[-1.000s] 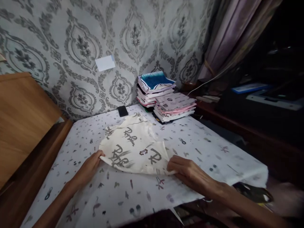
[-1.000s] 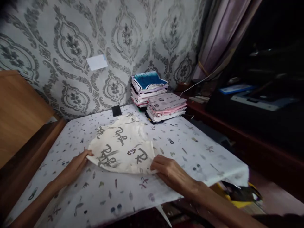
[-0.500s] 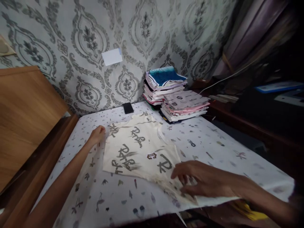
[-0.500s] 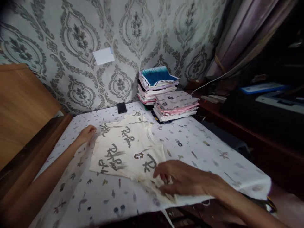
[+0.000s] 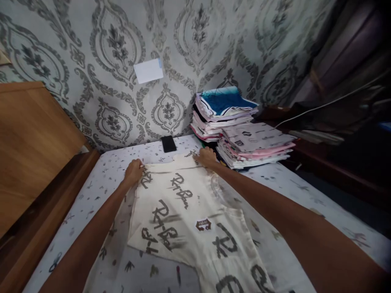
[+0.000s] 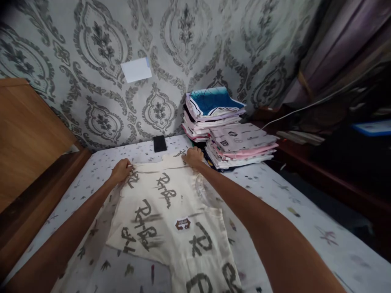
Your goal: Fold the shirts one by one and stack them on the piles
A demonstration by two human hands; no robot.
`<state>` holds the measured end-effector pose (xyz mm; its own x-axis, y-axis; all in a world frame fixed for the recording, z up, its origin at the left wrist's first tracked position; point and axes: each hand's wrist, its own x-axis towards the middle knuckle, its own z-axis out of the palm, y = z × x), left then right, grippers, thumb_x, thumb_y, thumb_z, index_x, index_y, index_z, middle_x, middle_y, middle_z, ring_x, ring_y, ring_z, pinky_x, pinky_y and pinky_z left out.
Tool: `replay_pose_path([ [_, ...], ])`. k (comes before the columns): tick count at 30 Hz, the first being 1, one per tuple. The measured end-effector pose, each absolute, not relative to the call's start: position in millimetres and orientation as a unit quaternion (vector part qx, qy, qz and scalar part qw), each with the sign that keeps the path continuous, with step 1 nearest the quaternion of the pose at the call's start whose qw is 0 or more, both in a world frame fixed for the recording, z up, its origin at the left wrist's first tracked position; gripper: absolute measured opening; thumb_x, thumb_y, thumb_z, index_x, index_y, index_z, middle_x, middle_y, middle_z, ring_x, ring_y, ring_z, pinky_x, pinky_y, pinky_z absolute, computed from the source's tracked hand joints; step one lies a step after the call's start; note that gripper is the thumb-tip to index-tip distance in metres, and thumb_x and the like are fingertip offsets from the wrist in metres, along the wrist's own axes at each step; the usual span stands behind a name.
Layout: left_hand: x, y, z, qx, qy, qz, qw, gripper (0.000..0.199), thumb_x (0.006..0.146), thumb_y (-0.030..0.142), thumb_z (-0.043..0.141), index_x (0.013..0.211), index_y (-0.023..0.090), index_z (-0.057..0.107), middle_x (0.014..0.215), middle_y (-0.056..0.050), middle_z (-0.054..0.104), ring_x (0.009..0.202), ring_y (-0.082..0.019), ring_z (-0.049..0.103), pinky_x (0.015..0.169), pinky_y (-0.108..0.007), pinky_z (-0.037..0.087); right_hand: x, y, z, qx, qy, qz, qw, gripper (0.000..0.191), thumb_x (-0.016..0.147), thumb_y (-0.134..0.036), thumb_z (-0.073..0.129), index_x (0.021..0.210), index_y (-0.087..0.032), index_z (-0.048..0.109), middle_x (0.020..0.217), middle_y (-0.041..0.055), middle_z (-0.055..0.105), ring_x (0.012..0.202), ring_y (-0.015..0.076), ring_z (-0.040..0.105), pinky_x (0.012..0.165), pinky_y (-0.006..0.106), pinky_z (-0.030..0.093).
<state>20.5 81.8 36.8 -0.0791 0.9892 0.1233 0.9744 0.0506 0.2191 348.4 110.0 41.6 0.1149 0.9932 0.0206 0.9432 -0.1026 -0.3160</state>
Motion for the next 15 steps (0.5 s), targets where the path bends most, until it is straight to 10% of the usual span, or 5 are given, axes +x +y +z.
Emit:
replay_pose_path([
  [7, 94, 53, 29, 0.807, 0.568, 0.154, 0.050, 0.044, 0.096, 0.024, 0.041, 0.137, 0.009, 0.047, 0.142, -0.022, 0.053, 0.135, -0.030, 0.048, 0.113, -0.044, 0.040, 348, 131, 22, -0.704, -0.688, 0.082, 0.154, 0.025, 0.094, -0.026, 0.047, 0.110, -0.017, 0.065, 0.112, 0.0116, 0.071, 0.100, 0.0228, 0.063, 0.078, 0.029, 0.044],
  [15, 90, 40, -1, 0.815, 0.568, 0.058, 0.098, 0.069, 0.102, 0.055, 0.028, 0.155, 0.011, 0.033, 0.165, -0.018, 0.026, 0.155, -0.031, 0.018, 0.126, -0.053, 0.017, 356, 137, 12, -0.702, -0.693, 0.023, 0.165, 0.028, 0.097, -0.018, 0.041, 0.114, -0.013, 0.063, 0.123, 0.0208, 0.067, 0.113, 0.0298, 0.059, 0.088, 0.037, 0.044],
])
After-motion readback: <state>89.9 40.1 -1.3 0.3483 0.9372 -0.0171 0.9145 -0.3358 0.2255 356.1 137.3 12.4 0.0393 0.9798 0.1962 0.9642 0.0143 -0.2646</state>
